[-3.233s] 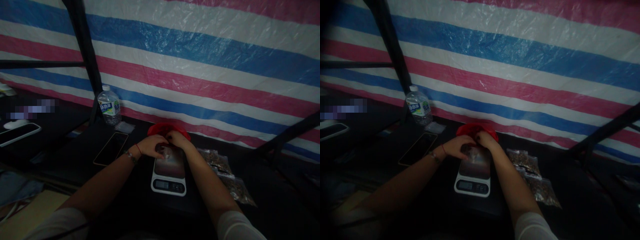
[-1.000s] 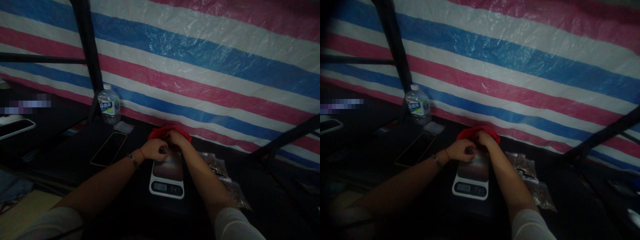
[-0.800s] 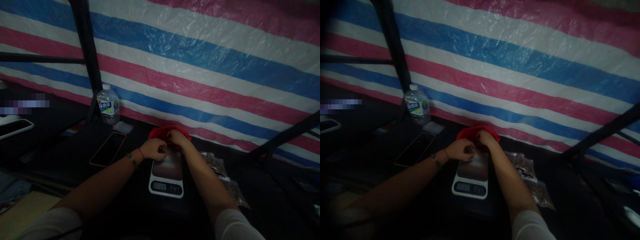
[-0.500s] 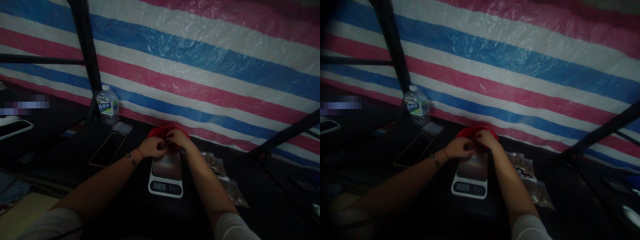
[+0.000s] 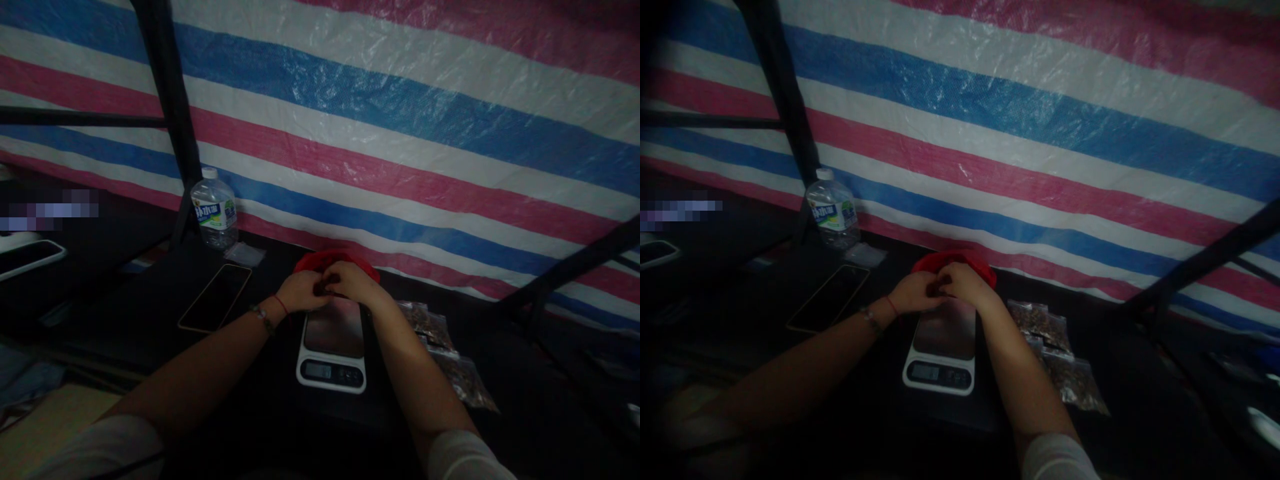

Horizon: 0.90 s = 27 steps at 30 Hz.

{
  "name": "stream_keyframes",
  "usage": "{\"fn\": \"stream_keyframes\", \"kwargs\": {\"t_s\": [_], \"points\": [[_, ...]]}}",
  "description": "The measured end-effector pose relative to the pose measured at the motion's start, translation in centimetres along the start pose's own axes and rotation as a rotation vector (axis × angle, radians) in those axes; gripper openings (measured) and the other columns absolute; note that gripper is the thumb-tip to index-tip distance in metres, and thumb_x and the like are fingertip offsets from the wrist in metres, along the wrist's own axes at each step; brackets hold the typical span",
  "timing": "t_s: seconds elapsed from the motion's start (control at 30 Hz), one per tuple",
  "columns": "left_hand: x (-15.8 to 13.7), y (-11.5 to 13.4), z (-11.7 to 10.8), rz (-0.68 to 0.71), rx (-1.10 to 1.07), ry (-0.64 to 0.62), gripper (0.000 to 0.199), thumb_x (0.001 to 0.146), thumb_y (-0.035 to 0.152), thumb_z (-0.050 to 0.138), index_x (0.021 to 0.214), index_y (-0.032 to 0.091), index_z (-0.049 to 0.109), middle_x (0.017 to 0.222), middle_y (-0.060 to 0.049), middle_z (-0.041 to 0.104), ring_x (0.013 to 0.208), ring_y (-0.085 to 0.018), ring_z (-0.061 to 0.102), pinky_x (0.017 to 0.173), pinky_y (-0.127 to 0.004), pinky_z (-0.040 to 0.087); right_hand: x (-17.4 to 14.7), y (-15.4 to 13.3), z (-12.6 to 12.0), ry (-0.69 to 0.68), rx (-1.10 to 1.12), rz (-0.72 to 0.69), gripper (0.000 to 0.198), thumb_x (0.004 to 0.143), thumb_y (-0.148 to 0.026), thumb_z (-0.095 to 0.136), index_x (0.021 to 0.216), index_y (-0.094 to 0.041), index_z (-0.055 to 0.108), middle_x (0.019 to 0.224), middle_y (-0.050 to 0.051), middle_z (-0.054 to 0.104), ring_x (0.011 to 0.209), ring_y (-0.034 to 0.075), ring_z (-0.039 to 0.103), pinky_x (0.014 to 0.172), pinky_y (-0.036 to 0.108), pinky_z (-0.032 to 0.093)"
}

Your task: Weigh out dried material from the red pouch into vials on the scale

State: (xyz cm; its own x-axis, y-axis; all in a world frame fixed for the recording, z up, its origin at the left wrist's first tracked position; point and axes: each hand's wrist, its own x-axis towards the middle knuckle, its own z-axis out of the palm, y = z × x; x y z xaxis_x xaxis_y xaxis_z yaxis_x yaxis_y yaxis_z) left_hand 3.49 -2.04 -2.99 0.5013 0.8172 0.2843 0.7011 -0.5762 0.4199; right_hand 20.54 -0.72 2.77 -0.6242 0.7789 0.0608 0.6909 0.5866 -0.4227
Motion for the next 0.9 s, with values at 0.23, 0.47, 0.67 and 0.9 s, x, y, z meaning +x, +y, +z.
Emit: {"fn": "stream_keyframes", "kwargs": {"t_s": [0.23,0.47,0.67,0.9], "points": [[-0.3,0.4,-0.6,0.043,-0.079,0.008,0.028,0.078,0.044,0.061,0.088,0.021,0.071,0.086,-0.004,0.071,0.08,-0.018,0.065,0.069,-0.025,0.046,-0.2,1.2,-0.4,0.119,0.031,0.043,0.03,0.083,-0.007,0.047,0.096,-0.017,0.072,0.096,0.005,0.072,0.084,0.014,0.064,0.079,0.024,0.047],[-0.5,0.1,-0.4,0.198,-0.126,-0.052,0.025,0.074,0.038,0.065,0.092,0.022,0.07,0.09,-0.001,0.072,0.083,-0.016,0.065,0.073,-0.024,0.046,0.3,4.1,2.0,-0.08,-0.147,0.223,0.041,0.079,-0.023,0.064,0.119,-0.015,0.064,0.117,0.013,0.067,0.101,0.023,0.063,0.085,0.029,0.047],[-0.4,0.2,-0.5,0.212,-0.124,-0.067,0.027,0.074,0.039,0.064,0.094,0.021,0.07,0.093,-0.003,0.071,0.087,-0.019,0.065,0.077,-0.026,0.046,0.6,4.7,2.7,-0.109,-0.162,0.223,0.025,0.079,-0.018,0.062,0.102,-0.017,0.071,0.104,0.009,0.072,0.089,0.02,0.066,0.077,0.025,0.047],[-0.4,-0.1,-0.2,0.212,-0.135,-0.058,0.027,0.074,0.038,0.065,0.095,0.021,0.069,0.093,-0.002,0.071,0.086,-0.018,0.065,0.076,-0.025,0.046,0.8,4.5,2.1,-0.037,-0.218,0.301,0.022,0.078,-0.011,0.059,0.094,-0.016,0.074,0.094,0.008,0.074,0.082,0.017,0.066,0.072,0.023,0.046]]}}
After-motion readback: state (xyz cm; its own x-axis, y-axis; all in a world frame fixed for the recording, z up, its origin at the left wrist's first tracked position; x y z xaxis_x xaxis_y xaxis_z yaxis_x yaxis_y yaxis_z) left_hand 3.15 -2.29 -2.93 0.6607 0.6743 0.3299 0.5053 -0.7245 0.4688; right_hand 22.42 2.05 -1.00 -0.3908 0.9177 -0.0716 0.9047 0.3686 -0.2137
